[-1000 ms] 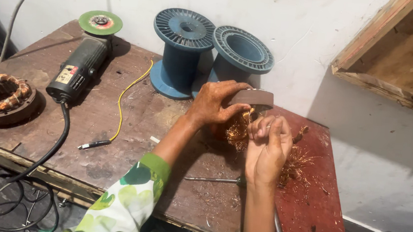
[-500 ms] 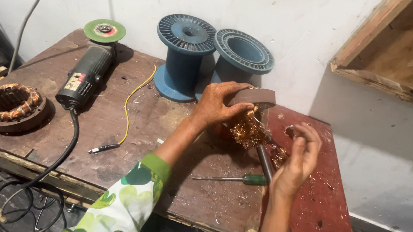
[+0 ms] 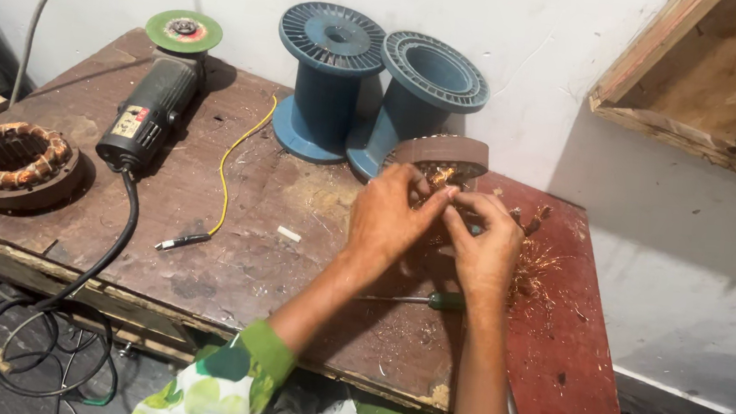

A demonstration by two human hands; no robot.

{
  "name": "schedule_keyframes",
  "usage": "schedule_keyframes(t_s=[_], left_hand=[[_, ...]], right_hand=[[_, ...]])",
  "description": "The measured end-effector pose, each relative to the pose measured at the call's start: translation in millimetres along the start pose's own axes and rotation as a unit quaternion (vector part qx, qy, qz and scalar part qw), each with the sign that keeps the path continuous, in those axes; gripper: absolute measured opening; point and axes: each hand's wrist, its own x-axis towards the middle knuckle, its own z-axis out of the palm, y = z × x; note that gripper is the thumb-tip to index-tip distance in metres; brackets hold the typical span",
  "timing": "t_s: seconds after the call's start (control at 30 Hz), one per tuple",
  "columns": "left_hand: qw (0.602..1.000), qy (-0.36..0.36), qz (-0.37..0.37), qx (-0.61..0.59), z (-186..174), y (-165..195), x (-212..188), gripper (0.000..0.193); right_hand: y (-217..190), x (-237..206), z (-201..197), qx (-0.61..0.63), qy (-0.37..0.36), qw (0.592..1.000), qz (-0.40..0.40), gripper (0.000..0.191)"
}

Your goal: The person removes copper wire from a motor stator using a screwdriver and their hands. They then use scissors to cut remaining wire strands and continue pulling out copper wire by hand.

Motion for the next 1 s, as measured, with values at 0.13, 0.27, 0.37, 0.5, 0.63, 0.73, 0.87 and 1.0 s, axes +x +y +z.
schedule_keyframes(t_s=[0.13, 0.27, 0.37, 0.5, 0.63, 0.73, 0.87, 1.0], left_hand=[[0.997, -0.039, -0.052, 0.029, -2, 6, 16, 0.042], [0.999, 0.016, 0.011, 0.034, 6, 2, 13, 0.034], [0.999, 0.028, 0.012, 0.019, 10, -6, 17, 0.03], [0.999, 0.032, 0.04, -0.015, 12, -19, 18, 0.031], [0.997, 0.049, 0.024, -0.056, 11, -26, 15, 0.034], [1.0, -0.014, -0.025, -0.002, 7, -26, 12, 0.05], [0.996, 0.037, 0.054, 0.058, 11, -20, 0, 0.055], [0.988, 0.108, 0.107, 0.03, 18, -19, -12, 0.038]], right_hand=[[7, -7, -7, 0.029, -0.064, 0.997, -0.037, 0.044], [11, -12, -7, 0.184, -0.079, 0.977, 0.074, 0.039], [11, -10, -5, 0.161, 0.011, 0.986, 0.036, 0.04], [1, 6, -3, 0.033, 0.118, 0.979, -0.163, 0.052], [-20, 36, 3, -0.021, 0.031, 0.972, -0.231, 0.043], [-30, 48, 3, 0.019, -0.019, 0.992, -0.125, 0.041], [-26, 57, -11, 0.018, -0.075, 0.987, -0.143, 0.038], [-30, 75, -6, -0.014, -0.072, 0.969, -0.237, 0.026]])
